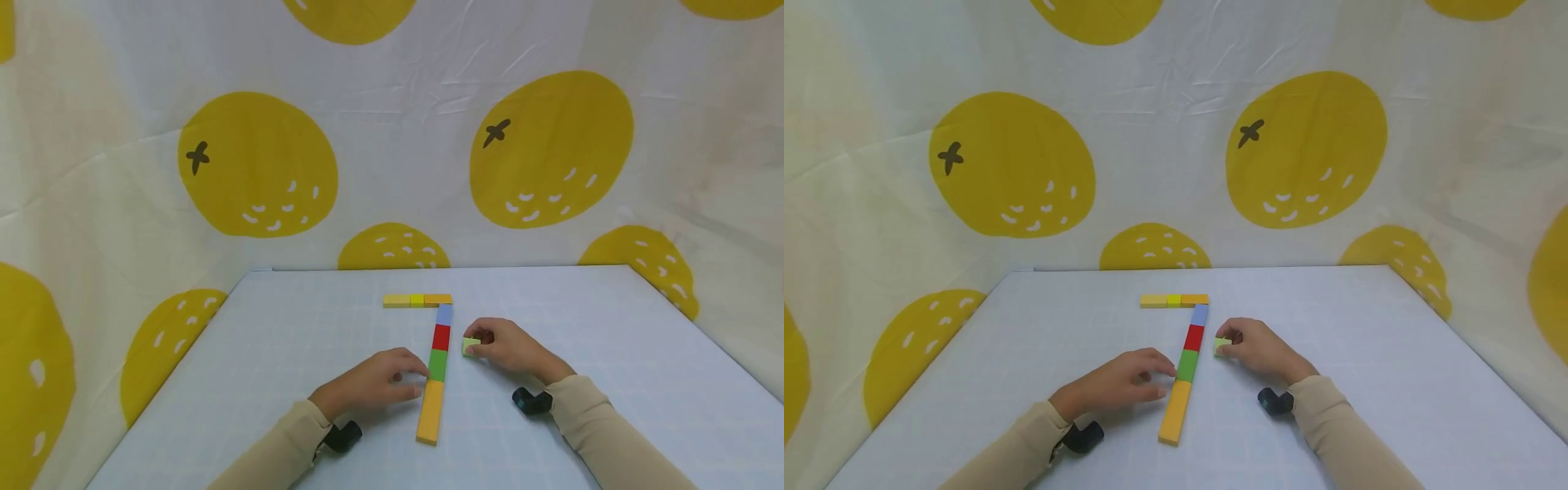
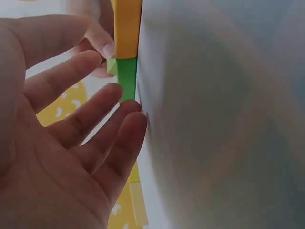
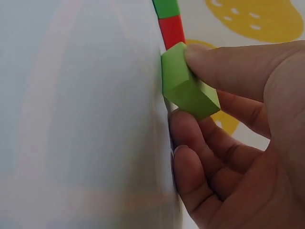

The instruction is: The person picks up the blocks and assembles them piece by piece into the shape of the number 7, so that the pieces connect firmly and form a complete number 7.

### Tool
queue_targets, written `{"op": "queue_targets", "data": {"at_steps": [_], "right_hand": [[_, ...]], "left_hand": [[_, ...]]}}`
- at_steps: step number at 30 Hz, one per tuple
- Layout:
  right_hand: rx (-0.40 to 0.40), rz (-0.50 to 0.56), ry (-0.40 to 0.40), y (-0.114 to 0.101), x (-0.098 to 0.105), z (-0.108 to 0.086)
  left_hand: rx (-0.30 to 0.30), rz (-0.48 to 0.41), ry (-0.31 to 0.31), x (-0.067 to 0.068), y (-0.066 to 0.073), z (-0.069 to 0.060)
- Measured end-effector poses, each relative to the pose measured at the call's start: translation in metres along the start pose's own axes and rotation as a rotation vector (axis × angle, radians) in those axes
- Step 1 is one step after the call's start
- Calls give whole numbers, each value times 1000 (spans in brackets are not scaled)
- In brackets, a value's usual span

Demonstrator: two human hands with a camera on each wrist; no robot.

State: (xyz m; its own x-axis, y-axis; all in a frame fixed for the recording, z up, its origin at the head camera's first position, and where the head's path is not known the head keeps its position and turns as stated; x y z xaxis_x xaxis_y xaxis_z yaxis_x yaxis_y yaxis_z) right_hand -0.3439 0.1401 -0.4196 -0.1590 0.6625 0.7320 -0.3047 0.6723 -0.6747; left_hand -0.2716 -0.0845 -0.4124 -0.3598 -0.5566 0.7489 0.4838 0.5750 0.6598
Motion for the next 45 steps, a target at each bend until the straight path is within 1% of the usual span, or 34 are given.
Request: {"op": "queue_targets", "data": {"at_steps": [2, 5, 9, 14, 17, 20, 26, 29, 31, 37, 40, 45], "right_hand": [[4, 3, 4, 0, 1, 0], [20, 15, 1, 0, 2, -1], [36, 46, -5, 0, 4, 0], [4, 141, 1, 2, 8, 1], [-23, 211, -1, 3, 8, 2], [-41, 256, 6, 1, 7, 4], [2, 261, 50, -11, 5, 7], [32, 277, 75, -20, 5, 8], [39, 312, 77, -25, 2, 11], [54, 458, 39, -44, -12, 23], [39, 480, 44, -49, -16, 27], [-13, 478, 60, -49, -24, 33]], "left_hand": [[10, 27, -20, -4, 1, 1], [6, 48, -29, -8, 4, 1], [-39, 80, -37, -11, 9, -1], [-89, 136, -47, -13, 13, -2], [-90, 153, -52, -13, 13, -3], [-80, 160, -57, -13, 12, -4], [-81, 191, -79, -14, 11, -3], [-88, 205, -75, -16, 10, -3], [-92, 212, -67, -16, 10, -4], [-84, 209, -59, -13, 9, -8], [-96, 203, -62, -13, 10, -8], [-129, 184, -80, -15, 13, -7]]}}
Point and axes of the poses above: each hand's wrist, its own z-axis towards the middle knuckle, its own x-axis out of the back of the hand, y = z × x, the point moved 7 cm from there along z, towards the middle knuckle, and after that the axes turned 6 degrees about y, right-handed, at the moved point
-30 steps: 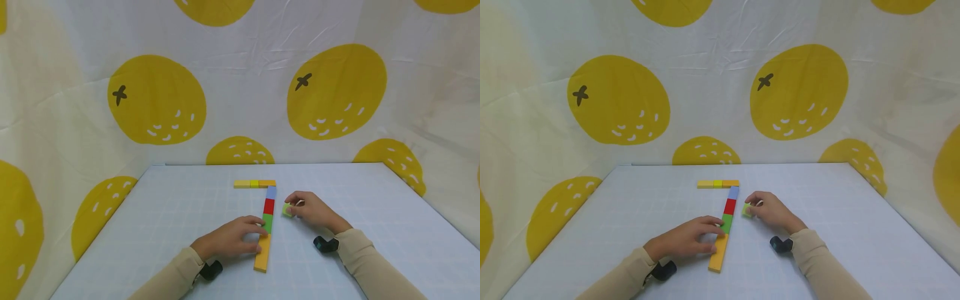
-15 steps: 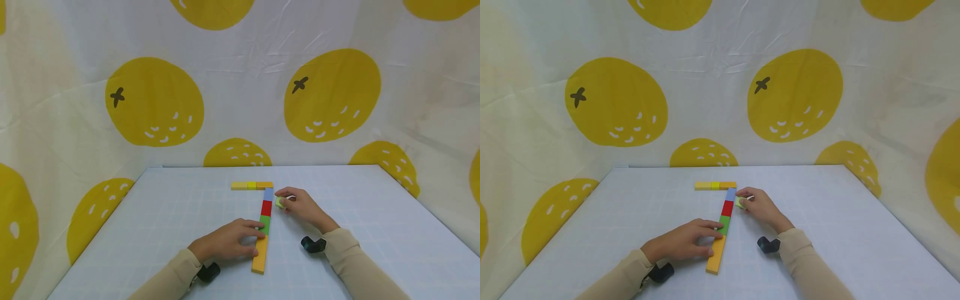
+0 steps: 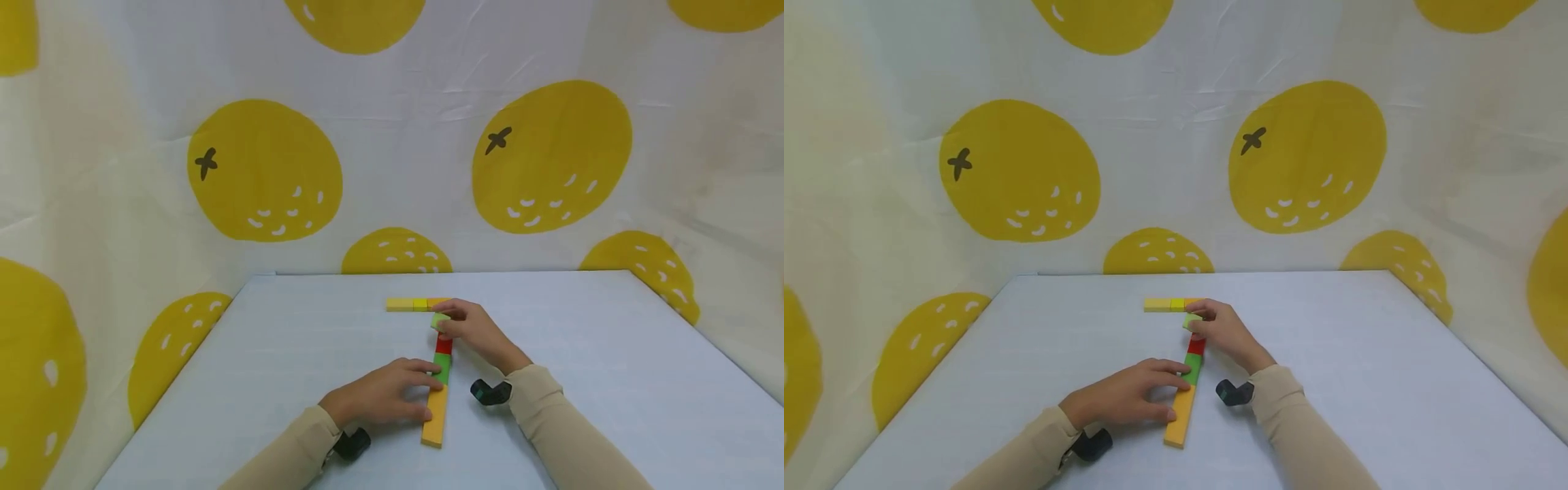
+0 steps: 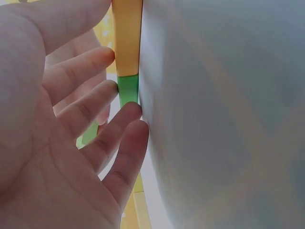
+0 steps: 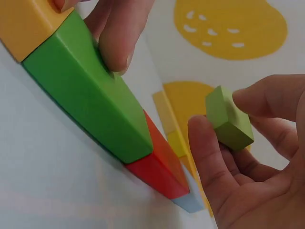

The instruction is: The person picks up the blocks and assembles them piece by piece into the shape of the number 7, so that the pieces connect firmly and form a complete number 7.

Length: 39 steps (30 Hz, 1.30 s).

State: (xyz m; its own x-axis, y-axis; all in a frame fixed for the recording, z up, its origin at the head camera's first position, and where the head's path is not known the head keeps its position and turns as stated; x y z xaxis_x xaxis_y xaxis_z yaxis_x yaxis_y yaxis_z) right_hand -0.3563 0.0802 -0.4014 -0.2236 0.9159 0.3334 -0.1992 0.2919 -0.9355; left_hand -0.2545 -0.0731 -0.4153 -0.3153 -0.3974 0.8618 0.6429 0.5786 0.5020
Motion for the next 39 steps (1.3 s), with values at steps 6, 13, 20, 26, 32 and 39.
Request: {"op": "queue_targets", "data": {"at_steps": [6, 13, 20, 26, 32, 39], "right_hand": [[0, -38, -28, 1, -12, 10], [38, -20, -55, -11, -17, 23], [40, -37, -77, -17, -20, 33], [53, -82, -43, -23, -19, 40], [97, -29, 23, -28, -24, 48], [109, 34, 33, -28, -37, 57]], "left_hand": [[16, 8, -23, -5, -4, 1], [-9, 16, -3, -3, -4, 5], [-40, 14, 4, -4, -2, 6], [-48, 10, -12, -3, 1, 5], [-31, 29, -17, -1, 1, 4], [-6, 41, -12, -1, 0, 1]]}}
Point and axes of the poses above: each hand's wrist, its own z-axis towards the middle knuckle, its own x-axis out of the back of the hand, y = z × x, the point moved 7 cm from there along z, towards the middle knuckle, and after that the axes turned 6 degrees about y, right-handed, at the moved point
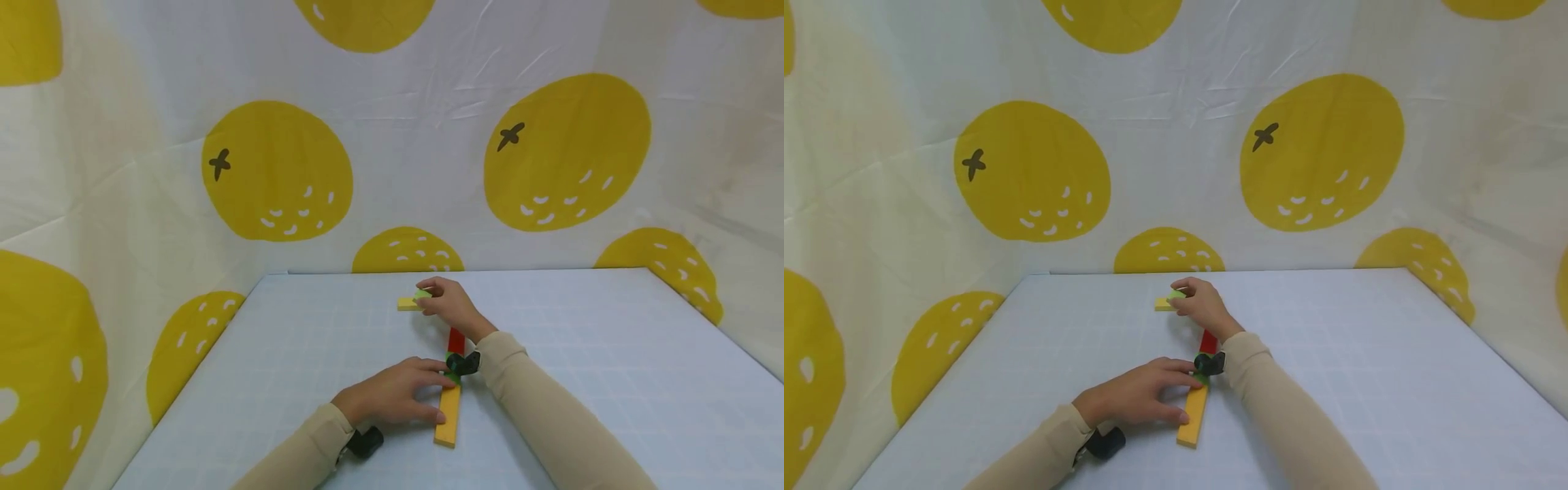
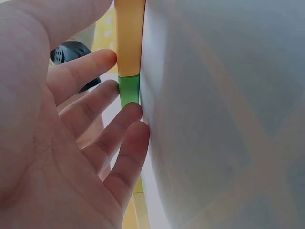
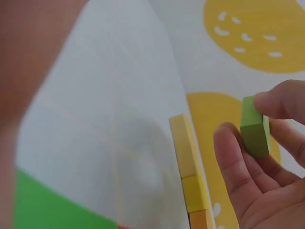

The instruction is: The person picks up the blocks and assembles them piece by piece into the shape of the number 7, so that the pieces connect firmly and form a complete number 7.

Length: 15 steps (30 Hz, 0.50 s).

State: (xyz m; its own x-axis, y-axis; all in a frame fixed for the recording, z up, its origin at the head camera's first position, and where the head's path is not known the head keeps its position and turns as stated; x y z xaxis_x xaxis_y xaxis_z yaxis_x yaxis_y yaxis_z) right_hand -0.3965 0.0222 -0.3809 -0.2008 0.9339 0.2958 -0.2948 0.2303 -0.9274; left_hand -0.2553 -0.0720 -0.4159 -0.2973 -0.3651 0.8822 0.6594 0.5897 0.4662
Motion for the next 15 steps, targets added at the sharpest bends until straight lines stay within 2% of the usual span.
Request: {"op": "queue_targets", "data": {"at_steps": [5, 15], "right_hand": [[-9, -71, -16, -3, -5, 4], [20, -217, -44, -15, -7, 14]], "left_hand": [[36, -28, -6, -1, -2, 1], [-1, -4, 3, 0, 6, -3]]}}
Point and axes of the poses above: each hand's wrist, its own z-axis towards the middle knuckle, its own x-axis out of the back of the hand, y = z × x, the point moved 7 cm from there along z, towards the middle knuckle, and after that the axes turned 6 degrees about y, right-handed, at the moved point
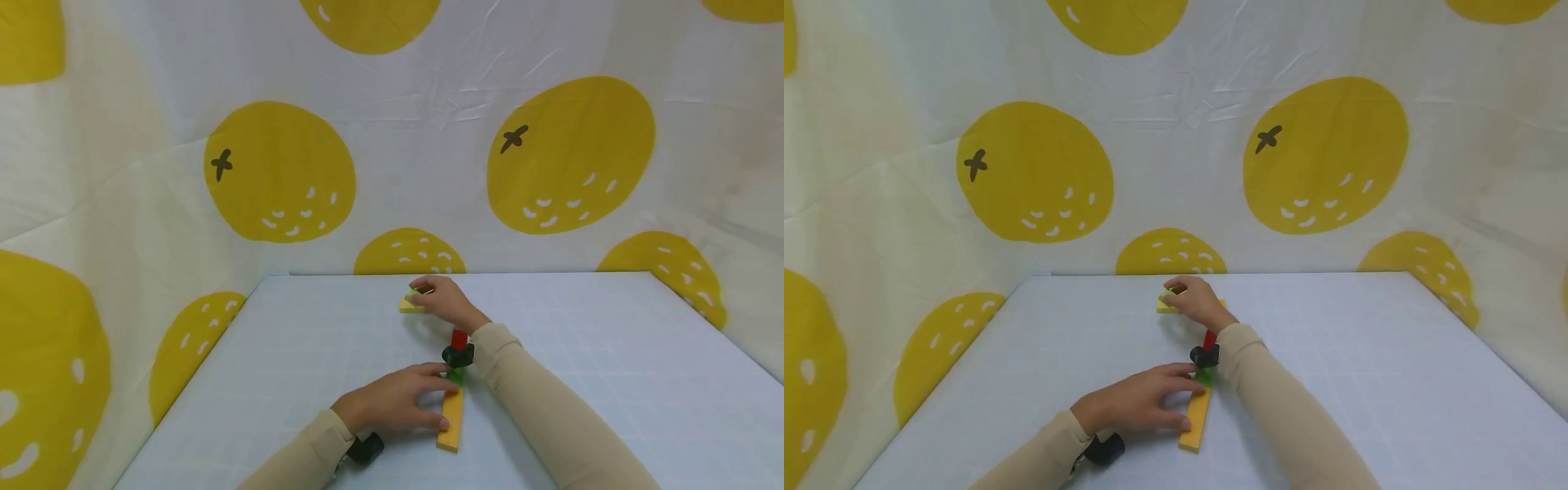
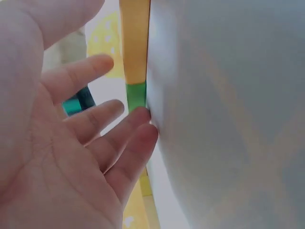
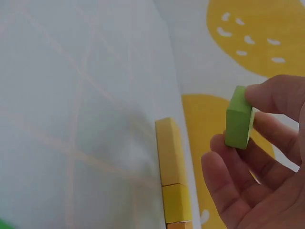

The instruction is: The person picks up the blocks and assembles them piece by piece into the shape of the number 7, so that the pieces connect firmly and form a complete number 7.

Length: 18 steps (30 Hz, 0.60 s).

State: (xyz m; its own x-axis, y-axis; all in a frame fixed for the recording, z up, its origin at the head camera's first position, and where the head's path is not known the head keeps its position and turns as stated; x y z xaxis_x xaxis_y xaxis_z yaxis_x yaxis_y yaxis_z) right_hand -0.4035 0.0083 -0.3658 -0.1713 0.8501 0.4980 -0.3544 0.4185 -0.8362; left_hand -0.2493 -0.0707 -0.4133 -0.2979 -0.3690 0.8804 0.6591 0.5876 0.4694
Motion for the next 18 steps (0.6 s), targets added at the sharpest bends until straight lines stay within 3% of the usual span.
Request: {"op": "queue_targets", "data": {"at_steps": [3, 8, 18], "right_hand": [[-19, -57, 10, 1, -1, 5], [-35, -61, -6, 6, -4, 17], [77, -167, 13, 3, -18, 36]], "left_hand": [[14, -4, -9, -2, 1, -3], [3, 5, -30, -6, 6, -6], [-65, 68, -39, -7, 10, -11]]}}
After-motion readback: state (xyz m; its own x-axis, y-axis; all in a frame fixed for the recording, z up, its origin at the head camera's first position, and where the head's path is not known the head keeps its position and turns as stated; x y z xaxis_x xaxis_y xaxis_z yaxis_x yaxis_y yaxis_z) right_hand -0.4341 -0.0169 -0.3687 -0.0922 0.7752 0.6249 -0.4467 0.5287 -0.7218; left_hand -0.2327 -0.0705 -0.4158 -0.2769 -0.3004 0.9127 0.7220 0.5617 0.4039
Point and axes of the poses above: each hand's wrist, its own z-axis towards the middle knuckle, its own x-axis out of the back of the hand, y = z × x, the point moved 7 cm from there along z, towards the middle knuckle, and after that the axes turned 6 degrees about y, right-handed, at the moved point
